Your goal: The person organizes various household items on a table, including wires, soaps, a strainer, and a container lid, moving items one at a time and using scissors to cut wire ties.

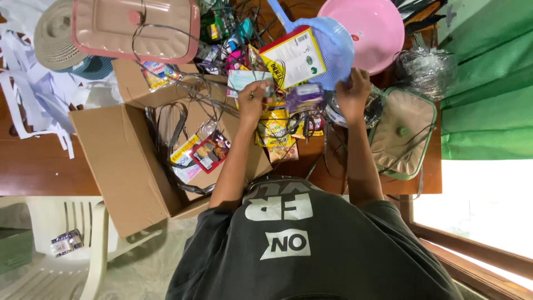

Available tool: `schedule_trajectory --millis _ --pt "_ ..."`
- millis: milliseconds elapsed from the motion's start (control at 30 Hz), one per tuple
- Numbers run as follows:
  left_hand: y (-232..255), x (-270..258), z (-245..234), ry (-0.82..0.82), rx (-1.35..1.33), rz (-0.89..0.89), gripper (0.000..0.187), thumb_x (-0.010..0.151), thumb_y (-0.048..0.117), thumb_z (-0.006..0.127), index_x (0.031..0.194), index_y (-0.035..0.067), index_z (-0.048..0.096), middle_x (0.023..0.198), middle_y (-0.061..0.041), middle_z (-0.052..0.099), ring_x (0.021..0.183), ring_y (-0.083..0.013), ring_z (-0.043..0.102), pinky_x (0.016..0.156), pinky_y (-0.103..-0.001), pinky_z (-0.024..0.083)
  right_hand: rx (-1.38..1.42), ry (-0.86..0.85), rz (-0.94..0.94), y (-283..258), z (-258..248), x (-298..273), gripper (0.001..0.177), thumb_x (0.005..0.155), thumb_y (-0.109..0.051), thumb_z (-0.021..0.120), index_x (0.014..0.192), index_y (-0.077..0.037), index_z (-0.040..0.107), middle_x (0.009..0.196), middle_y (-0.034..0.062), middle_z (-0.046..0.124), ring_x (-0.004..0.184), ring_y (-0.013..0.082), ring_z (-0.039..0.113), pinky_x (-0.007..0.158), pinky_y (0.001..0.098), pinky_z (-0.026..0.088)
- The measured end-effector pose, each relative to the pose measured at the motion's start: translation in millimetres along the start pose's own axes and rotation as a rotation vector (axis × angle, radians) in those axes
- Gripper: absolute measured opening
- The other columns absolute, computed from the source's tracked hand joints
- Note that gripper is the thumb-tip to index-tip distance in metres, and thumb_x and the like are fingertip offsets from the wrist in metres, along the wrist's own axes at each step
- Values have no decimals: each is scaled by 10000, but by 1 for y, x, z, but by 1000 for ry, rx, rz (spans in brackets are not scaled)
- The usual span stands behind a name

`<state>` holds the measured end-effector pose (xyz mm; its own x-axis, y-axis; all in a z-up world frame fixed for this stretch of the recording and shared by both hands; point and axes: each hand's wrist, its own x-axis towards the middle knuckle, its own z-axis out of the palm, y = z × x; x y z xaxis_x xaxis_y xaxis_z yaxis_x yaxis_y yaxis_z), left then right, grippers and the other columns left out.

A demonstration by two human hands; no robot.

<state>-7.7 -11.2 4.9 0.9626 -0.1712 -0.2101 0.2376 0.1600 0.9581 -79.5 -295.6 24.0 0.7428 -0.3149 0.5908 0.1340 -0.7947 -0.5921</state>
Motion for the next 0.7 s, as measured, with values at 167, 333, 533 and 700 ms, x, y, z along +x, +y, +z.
schedule_trajectory --millis 167,333,533,700 --pt "0 -1 1 -56 -16 2 251 1022 203 594 1148 61 758 986 -36 769 639 -79 687 441 -225 458 -68 89 -109 -13 -9 3 158 825 47 646 893 16 506 931 139 542 818 294 512 674 420 429" --pt "-9 2 -6 -77 -44 67 260 1053 221 571 1116 47 754 929 -12 736 666 -76 695 459 -219 431 -34 342 -106 2 -31 7 196 869 69 655 888 10 469 914 129 524 775 245 528 612 385 423" --pt "-16 8 -10 -80 -13 144 262 1087 219 591 1119 22 762 810 -13 645 635 -85 523 563 -257 438 377 247 182 -23 -55 3 223 928 57 590 1143 21 638 830 6 651 616 99 629 540 273 578" --pt "11 23 -17 -49 -46 464 298 1086 223 573 1127 -21 739 1052 23 747 968 -66 644 899 -244 498 612 -6 303 -59 -59 -24 165 948 56 595 1111 44 621 894 62 661 681 118 683 626 290 631"
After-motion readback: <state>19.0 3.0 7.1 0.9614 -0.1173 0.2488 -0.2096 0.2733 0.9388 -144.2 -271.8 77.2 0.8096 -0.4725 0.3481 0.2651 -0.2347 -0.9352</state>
